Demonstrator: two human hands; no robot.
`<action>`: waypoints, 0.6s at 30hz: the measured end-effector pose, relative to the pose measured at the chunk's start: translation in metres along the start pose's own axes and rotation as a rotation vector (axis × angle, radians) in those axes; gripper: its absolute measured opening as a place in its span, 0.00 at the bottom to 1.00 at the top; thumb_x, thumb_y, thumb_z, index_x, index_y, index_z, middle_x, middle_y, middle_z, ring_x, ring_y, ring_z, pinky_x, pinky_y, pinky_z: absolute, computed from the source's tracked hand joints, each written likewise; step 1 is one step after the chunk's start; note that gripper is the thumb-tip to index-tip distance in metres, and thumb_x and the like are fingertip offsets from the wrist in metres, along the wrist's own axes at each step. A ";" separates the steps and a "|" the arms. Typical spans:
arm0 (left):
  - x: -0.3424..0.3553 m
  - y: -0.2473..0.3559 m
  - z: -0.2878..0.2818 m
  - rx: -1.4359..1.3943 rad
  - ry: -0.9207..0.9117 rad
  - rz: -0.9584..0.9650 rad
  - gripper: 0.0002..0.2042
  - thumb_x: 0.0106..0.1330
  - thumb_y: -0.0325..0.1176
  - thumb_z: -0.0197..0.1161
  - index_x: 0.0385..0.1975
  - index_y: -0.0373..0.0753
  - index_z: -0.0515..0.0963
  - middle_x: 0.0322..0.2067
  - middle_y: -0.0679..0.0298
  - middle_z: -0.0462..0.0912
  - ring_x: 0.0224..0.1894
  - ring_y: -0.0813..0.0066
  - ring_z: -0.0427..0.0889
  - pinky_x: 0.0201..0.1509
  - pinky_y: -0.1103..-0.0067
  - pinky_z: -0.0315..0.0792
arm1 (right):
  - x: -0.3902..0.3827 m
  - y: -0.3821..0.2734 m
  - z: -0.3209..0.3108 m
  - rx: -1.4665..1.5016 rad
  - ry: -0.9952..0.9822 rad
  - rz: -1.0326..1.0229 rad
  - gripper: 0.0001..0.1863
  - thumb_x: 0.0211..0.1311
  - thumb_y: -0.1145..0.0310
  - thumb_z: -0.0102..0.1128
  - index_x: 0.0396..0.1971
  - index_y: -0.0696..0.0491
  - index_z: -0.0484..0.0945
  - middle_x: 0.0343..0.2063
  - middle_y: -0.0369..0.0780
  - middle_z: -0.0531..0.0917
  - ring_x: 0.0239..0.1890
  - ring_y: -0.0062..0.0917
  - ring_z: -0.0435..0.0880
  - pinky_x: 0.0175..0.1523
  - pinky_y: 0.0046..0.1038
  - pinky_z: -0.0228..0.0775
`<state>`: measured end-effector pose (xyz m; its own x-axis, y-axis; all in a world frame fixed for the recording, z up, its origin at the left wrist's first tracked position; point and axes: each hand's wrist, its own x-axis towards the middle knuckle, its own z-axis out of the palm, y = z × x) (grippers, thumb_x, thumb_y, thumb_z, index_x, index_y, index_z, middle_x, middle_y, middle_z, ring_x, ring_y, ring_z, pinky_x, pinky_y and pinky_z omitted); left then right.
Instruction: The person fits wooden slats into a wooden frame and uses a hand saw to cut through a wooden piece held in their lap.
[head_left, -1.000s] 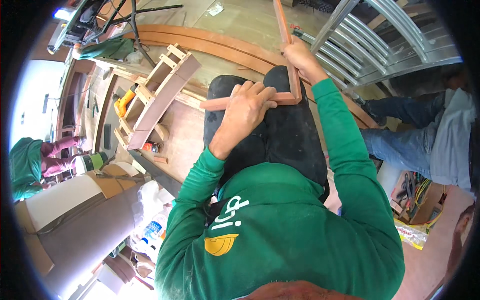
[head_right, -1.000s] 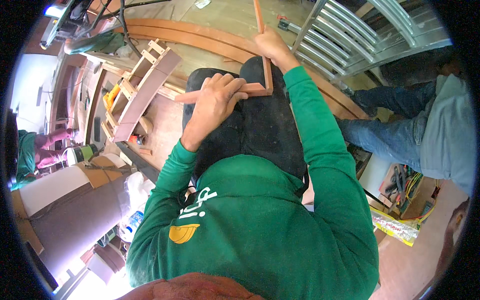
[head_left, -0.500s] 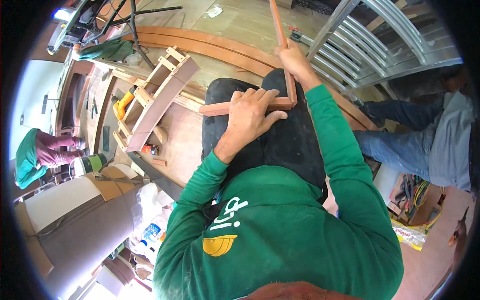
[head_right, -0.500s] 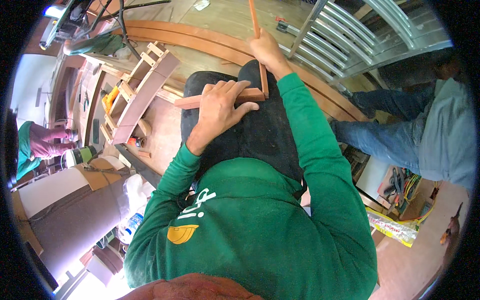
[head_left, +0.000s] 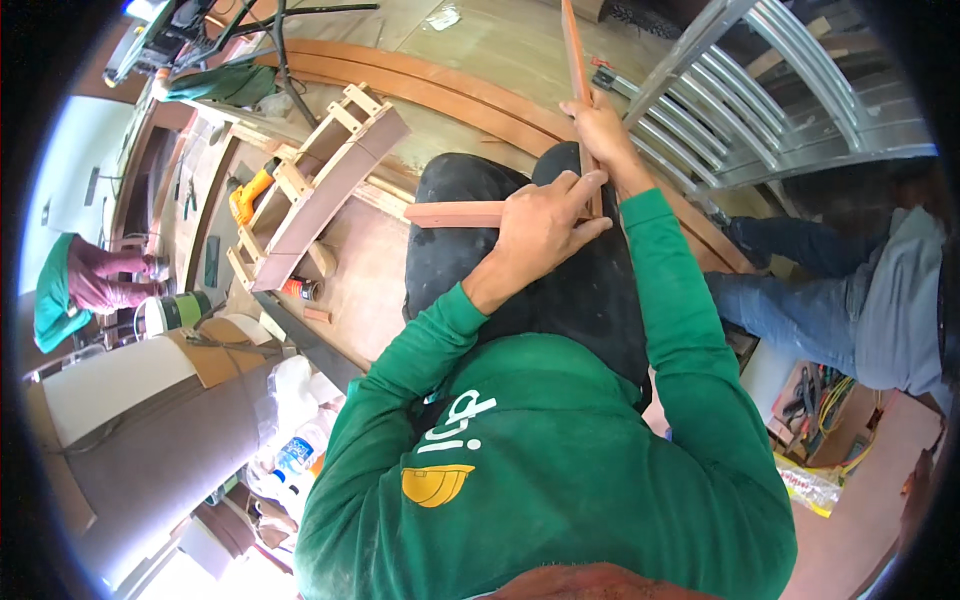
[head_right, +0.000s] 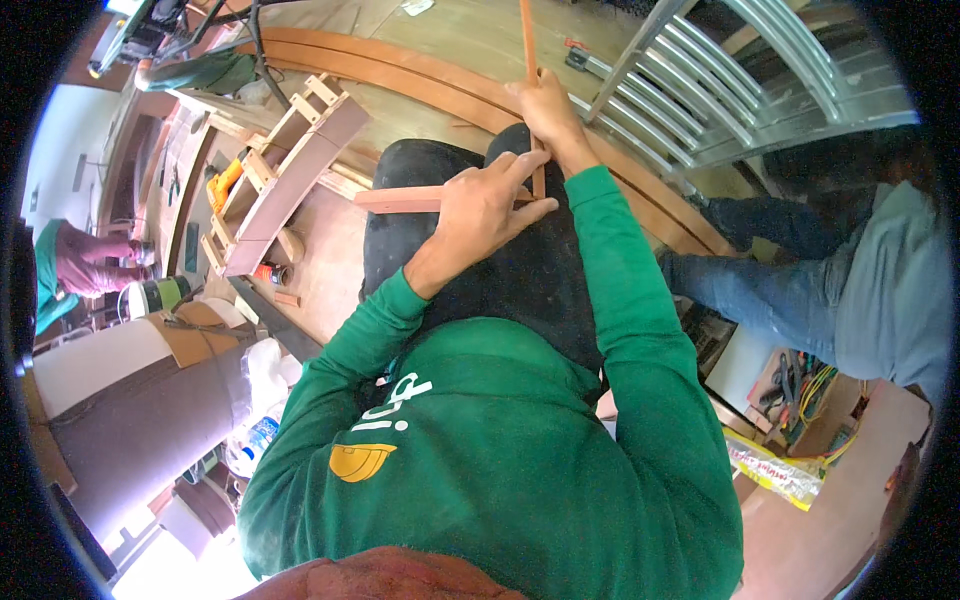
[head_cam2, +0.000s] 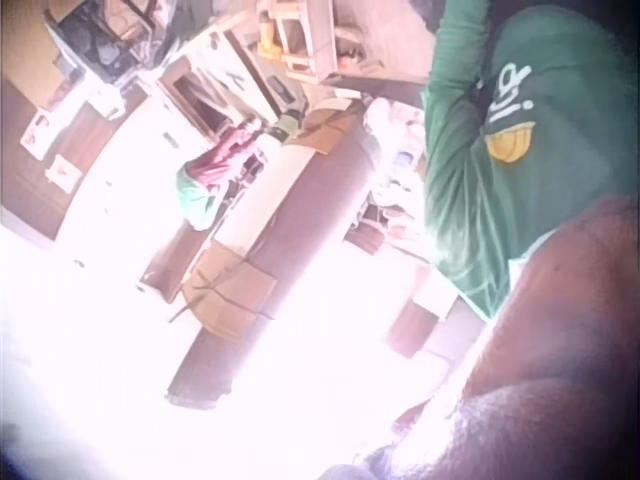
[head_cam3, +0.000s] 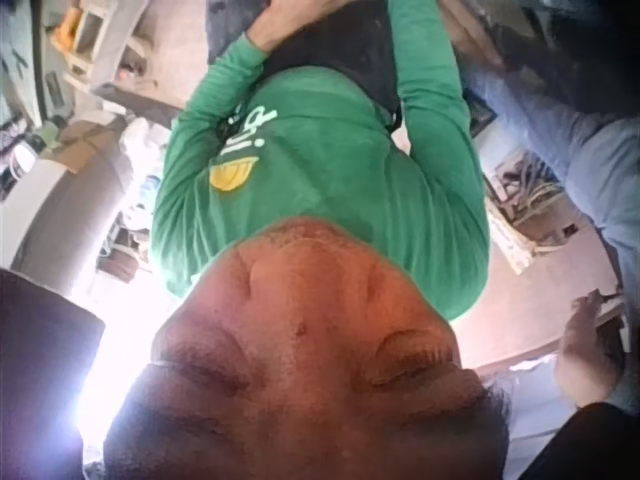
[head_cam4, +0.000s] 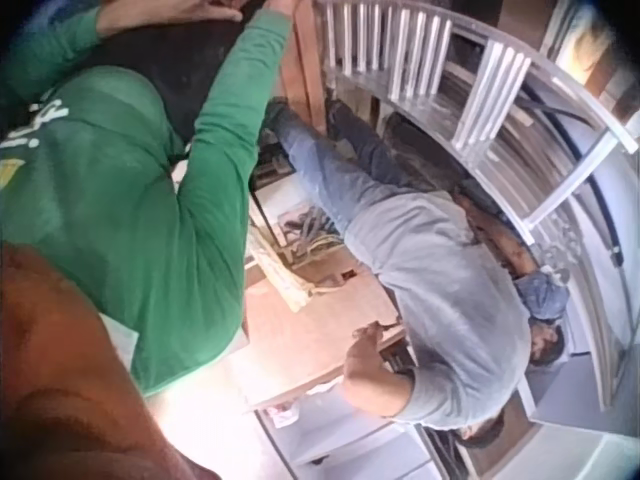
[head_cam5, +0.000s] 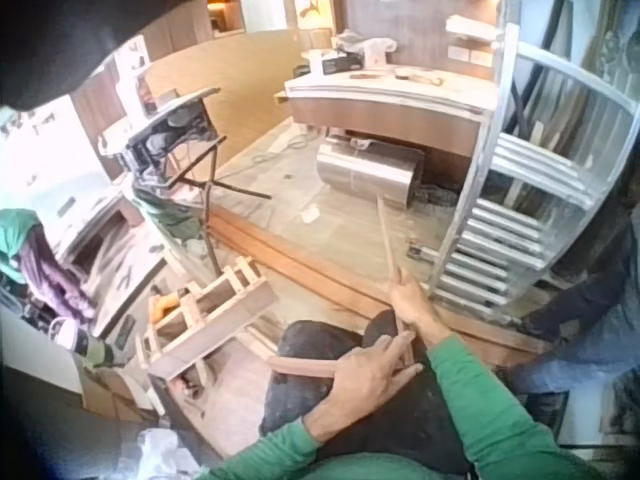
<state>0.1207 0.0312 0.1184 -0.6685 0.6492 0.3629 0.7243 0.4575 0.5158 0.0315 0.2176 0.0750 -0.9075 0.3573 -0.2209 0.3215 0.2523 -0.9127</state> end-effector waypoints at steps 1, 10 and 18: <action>0.000 0.000 0.002 0.009 0.012 0.009 0.28 0.61 0.47 0.76 0.59 0.46 0.77 0.34 0.63 0.81 0.28 0.58 0.85 0.32 0.65 0.78 | 0.000 0.002 -0.001 0.010 0.012 0.009 0.37 0.66 0.55 0.65 0.66 0.67 0.70 0.56 0.58 0.82 0.59 0.43 0.83 0.63 0.38 0.72; 0.002 0.001 0.010 -0.037 0.050 0.013 0.23 0.59 0.42 0.77 0.52 0.45 0.79 0.31 0.65 0.80 0.28 0.63 0.84 0.32 0.67 0.76 | -0.005 0.009 -0.006 0.101 -0.004 0.010 0.49 0.62 0.47 0.70 0.70 0.71 0.65 0.60 0.61 0.79 0.63 0.44 0.80 0.65 0.38 0.73; -0.001 -0.002 0.001 -0.049 -0.003 0.047 0.30 0.61 0.43 0.76 0.61 0.39 0.74 0.31 0.63 0.81 0.31 0.60 0.86 0.36 0.67 0.77 | -0.010 0.010 -0.016 0.234 -0.175 0.005 0.40 0.63 0.53 0.70 0.68 0.65 0.71 0.48 0.46 0.84 0.47 0.29 0.83 0.55 0.28 0.75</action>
<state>0.1200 0.0302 0.1165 -0.6334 0.6711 0.3854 0.7457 0.3962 0.5357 0.0479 0.2311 0.0730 -0.9453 0.1923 -0.2633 0.2737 0.0293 -0.9614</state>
